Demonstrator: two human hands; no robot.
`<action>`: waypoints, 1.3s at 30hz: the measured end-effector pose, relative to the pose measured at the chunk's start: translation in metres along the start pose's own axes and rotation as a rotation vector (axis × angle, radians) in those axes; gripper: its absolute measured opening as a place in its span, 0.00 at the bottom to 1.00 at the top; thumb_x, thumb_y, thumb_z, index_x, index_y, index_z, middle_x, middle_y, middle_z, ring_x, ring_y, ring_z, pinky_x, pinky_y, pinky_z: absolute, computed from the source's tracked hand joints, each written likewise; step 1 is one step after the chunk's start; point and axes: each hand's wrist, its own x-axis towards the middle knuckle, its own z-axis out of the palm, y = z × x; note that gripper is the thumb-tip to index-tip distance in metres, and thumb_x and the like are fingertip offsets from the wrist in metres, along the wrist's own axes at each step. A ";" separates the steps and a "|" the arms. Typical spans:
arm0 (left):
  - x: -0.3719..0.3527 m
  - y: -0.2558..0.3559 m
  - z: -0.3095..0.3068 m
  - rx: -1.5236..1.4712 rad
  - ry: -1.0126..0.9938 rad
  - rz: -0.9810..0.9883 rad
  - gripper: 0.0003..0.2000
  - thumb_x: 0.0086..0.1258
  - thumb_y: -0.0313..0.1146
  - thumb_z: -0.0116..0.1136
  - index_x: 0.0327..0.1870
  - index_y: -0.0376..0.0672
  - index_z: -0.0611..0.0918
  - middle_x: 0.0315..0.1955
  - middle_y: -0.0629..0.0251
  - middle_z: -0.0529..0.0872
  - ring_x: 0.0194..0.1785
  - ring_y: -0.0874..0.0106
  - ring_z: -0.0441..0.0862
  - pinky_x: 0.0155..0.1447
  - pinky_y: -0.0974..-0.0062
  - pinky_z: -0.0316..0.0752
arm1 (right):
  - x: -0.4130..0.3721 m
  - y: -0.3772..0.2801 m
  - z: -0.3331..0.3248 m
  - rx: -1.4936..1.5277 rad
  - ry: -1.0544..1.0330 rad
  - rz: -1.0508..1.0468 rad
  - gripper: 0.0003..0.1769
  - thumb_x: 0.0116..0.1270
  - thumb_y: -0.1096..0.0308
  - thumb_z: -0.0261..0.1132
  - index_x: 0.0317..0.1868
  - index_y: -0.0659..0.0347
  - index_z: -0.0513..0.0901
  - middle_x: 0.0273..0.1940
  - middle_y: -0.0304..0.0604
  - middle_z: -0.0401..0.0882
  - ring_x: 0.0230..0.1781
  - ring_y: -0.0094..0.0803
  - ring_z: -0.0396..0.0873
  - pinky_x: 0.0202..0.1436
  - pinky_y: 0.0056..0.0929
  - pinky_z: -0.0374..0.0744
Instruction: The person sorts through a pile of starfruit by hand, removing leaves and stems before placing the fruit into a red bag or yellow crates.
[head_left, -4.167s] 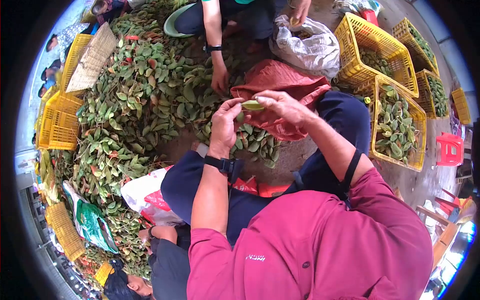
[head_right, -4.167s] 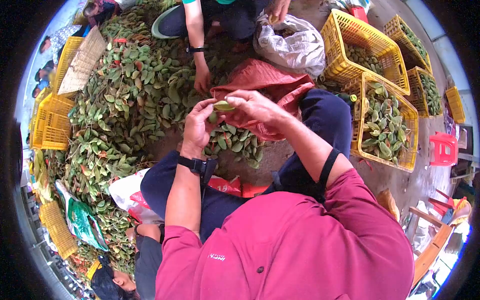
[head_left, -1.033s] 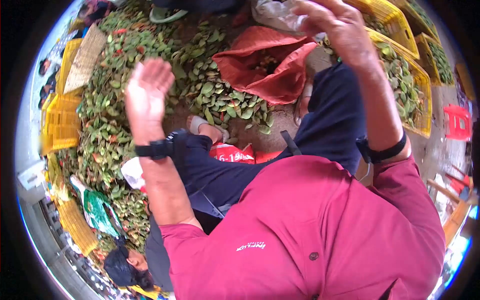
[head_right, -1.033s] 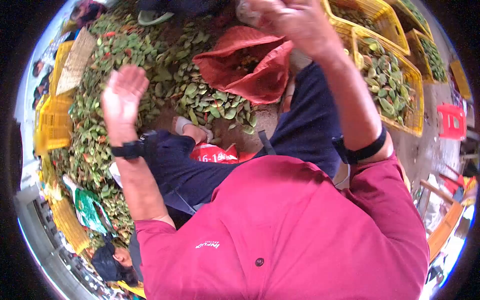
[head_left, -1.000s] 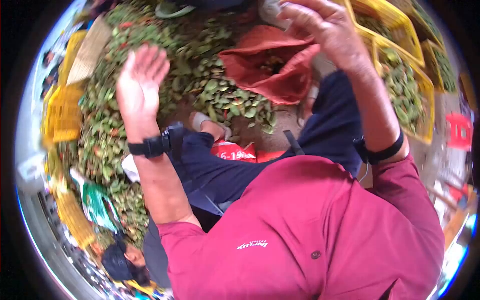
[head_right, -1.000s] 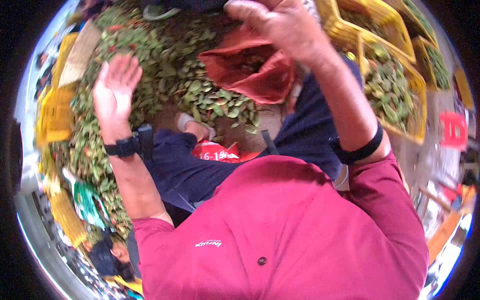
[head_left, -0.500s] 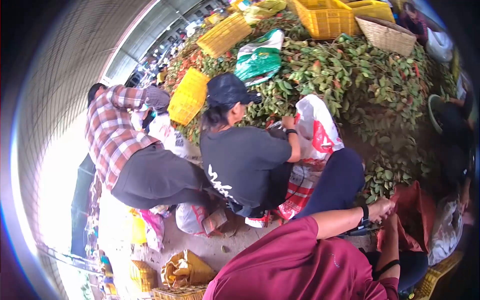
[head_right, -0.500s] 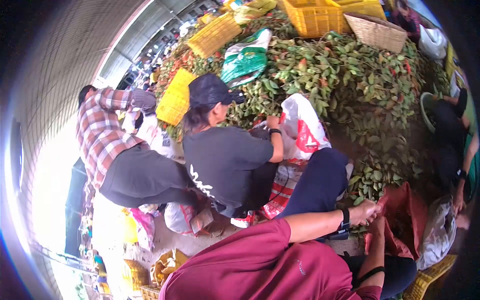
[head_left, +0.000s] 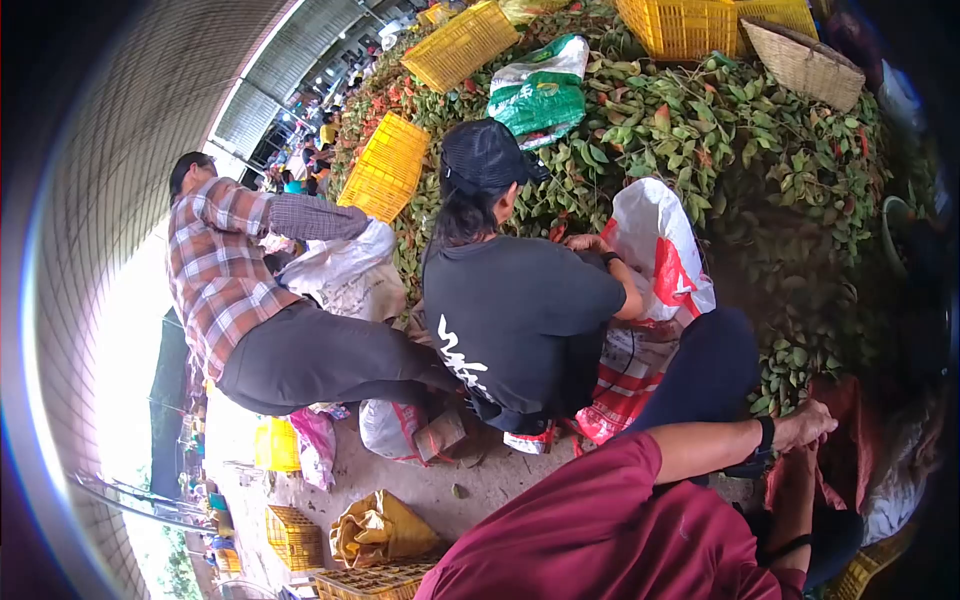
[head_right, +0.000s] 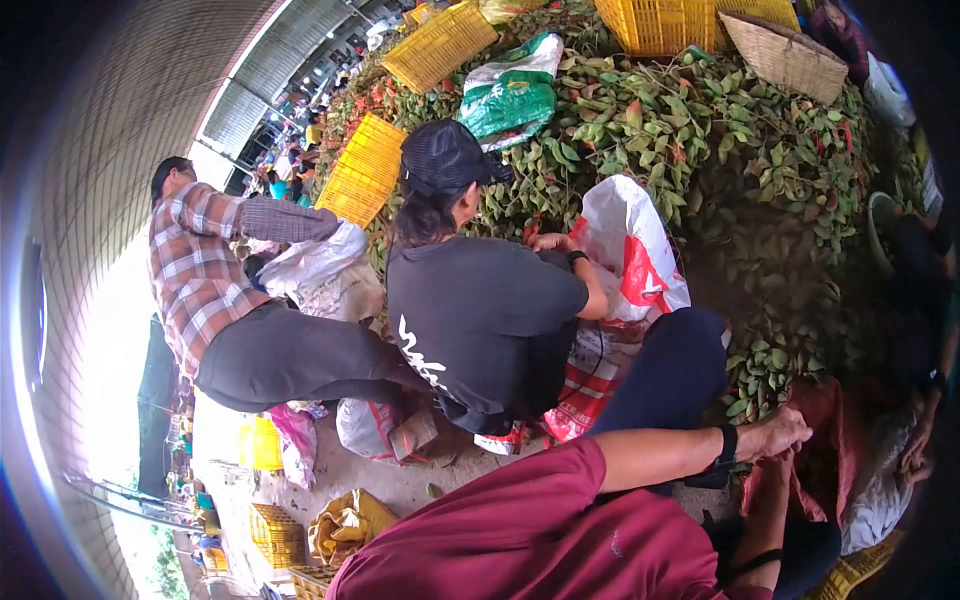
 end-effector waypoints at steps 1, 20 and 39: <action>0.004 -0.001 -0.002 -0.007 -0.026 -0.015 0.12 0.69 0.39 0.60 0.33 0.37 0.82 0.24 0.62 0.84 0.26 0.71 0.81 0.25 0.70 0.75 | 0.002 0.002 0.001 -0.004 -0.002 0.013 0.12 0.64 0.64 0.69 0.45 0.58 0.83 0.32 0.39 0.81 0.29 0.34 0.81 0.30 0.33 0.79; 0.079 -0.022 0.007 0.625 -0.082 0.061 0.13 0.62 0.42 0.64 0.35 0.41 0.87 0.33 0.58 0.88 0.41 0.65 0.86 0.45 0.57 0.80 | 0.084 0.051 0.000 -0.074 -0.097 0.130 0.14 0.65 0.60 0.67 0.48 0.55 0.84 0.35 0.42 0.82 0.33 0.37 0.82 0.34 0.37 0.80; 0.151 -0.142 -0.166 0.433 0.352 -0.579 0.21 0.66 0.49 0.63 0.44 0.36 0.82 0.26 0.64 0.76 0.26 0.64 0.74 0.24 0.66 0.66 | 0.074 0.062 -0.035 0.111 0.029 0.450 0.34 0.74 0.37 0.55 0.69 0.53 0.72 0.60 0.42 0.76 0.54 0.43 0.80 0.50 0.46 0.82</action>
